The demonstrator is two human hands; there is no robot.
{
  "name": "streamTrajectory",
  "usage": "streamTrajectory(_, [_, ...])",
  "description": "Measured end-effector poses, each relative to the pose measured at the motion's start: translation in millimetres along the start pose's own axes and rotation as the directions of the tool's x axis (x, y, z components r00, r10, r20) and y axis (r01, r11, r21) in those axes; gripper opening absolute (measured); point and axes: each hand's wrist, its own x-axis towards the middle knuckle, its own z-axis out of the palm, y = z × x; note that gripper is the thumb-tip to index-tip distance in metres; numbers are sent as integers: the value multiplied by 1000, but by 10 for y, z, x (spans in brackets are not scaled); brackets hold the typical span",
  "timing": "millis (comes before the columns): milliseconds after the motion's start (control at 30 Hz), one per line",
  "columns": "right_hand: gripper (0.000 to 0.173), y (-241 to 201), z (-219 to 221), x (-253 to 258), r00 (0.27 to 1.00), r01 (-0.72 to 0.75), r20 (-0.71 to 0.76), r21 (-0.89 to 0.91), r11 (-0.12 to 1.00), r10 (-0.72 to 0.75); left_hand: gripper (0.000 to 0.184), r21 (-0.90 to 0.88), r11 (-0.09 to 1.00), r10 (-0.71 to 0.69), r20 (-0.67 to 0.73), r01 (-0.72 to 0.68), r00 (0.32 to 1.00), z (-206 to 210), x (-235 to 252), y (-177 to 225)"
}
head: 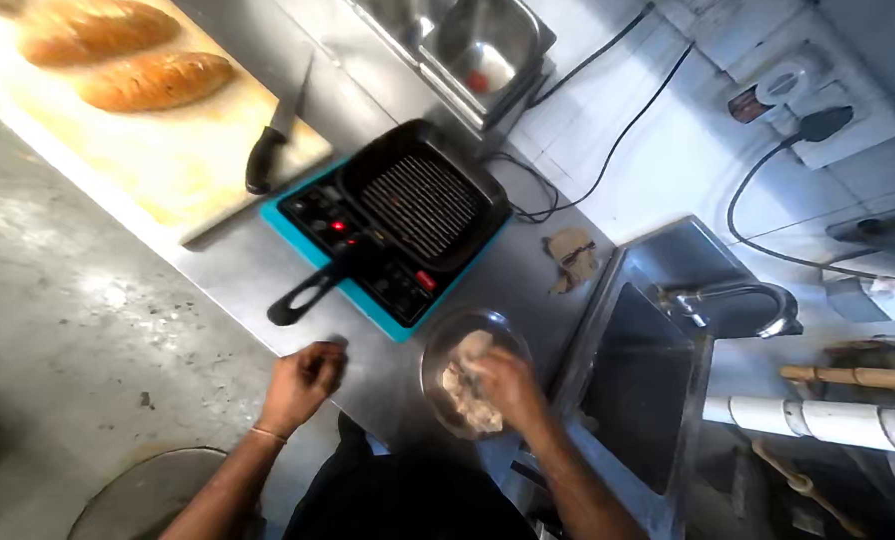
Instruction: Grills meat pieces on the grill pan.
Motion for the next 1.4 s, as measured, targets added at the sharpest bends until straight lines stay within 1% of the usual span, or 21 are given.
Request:
streamTrajectory(67, [20, 47, 210, -87, 999, 45, 20, -29, 999, -44, 22, -1, 1000, -10, -1, 10, 1000, 6, 0, -3])
streamTrajectory(133, [17, 67, 192, -115, 998, 52, -46, 8, 999, -51, 22, -8, 1000, -26, -3, 26, 1000, 16, -16, -12])
streamTrajectory(233, [15, 15, -185, 72, 988, 11, -155, 78, 997, 2, 24, 15, 1000, -7, -47, 7, 999, 34, 17, -48])
streamTrajectory(333, [17, -138, -685, 343, 980, 9, -197, 115, 993, 14, 26, 19, 1000, 18, -71, -16, 997, 46, 22, -62])
streamTrajectory(400, [18, -278, -978, 527, 966, 63, -256, 131, 989, -27, 26, 18, 1000, 25, -74, -24, 997, 50, 31, -71])
streamTrajectory(500, [20, -488, -1329, 821, 936, 217, -319, 189, 958, -149, 27, 5, 1000, 23, -68, -23, 997, 52, 46, -78])
streamTrajectory(600, [21, -670, -1545, 1181, 919, 314, -324, 251, 916, -226, 27, 6, 1000, 11, -66, -11, 998, 50, 42, -53])
streamTrajectory(667, [20, -773, -1633, 1456, 921, 351, -293, 343, 871, -256, 26, 11, 1000, 11, -72, -10, 997, 48, 44, -50])
streamTrajectory(700, [21, -788, -1652, 1618, 930, 343, -269, 401, 849, -249, 26, 13, 1000, 12, -75, -11, 997, 47, 46, -51])
streamTrajectory(767, [23, -724, -1627, 1975, 960, 262, -216, 468, 844, -179, 26, 11, 1000, 13, -83, -12, 997, 54, 49, -59])
streamTrajectory(800, [26, -654, -1588, 2145, 971, 204, -201, 425, 882, -127, 26, 6, 1000, 11, -82, -10, 997, 59, 45, -65])
streamTrajectory(867, [35, -536, -1508, 2374, 985, 56, -173, 183, 981, -24, 26, 7, 1000, 8, -80, -7, 997, 55, 35, -70])
streamTrajectory(900, [36, -518, -1459, 2424, 984, 23, -177, 78, 997, -8, 27, 10, 1000, 12, -83, -11, 996, 55, 34, -68])
streamTrajectory(1000, [27, -607, -1249, 2396, 983, 71, -166, -57, 996, -79, 28, 29, 999, 28, -97, -26, 995, 85, 34, -79])
streamTrajectory(1133, [29, -657, -862, 2321, 974, 224, 77, -161, 961, -214, 27, 58, 998, 34, -98, -28, 995, 85, 27, -81])
streamTrajectory(1200, [32, -635, -832, 2303, 962, 265, 121, -179, 947, -246, 27, 58, 998, 26, -90, -20, 996, 50, 56, -49])
streamTrajectory(1233, [32, -623, -890, 2257, 957, 284, 104, -169, 944, -269, 27, 59, 998, 14, -82, -9, 997, 31, 71, -32])
streamTrajectory(1300, [30, -562, -1013, 1964, 950, 303, -46, -113, 946, -310, 27, 69, 998, -1, -61, 5, 998, 26, 9, -22])
streamTrajectory(1333, [28, -524, -1068, 1744, 952, 273, -125, -75, 959, -280, 27, 74, 997, 10, -63, -5, 998, 35, -11, -20])
streamTrajectory(1367, [26, -476, -1120, 1520, 964, 205, -164, -48, 978, -210, 27, 75, 997, 21, -71, -15, 997, 43, -8, -15])
streamTrajectory(1400, [23, -401, -1134, 1277, 985, 100, -139, -36, 994, -104, 27, 82, 996, 30, -84, -23, 996, 49, -5, -12])
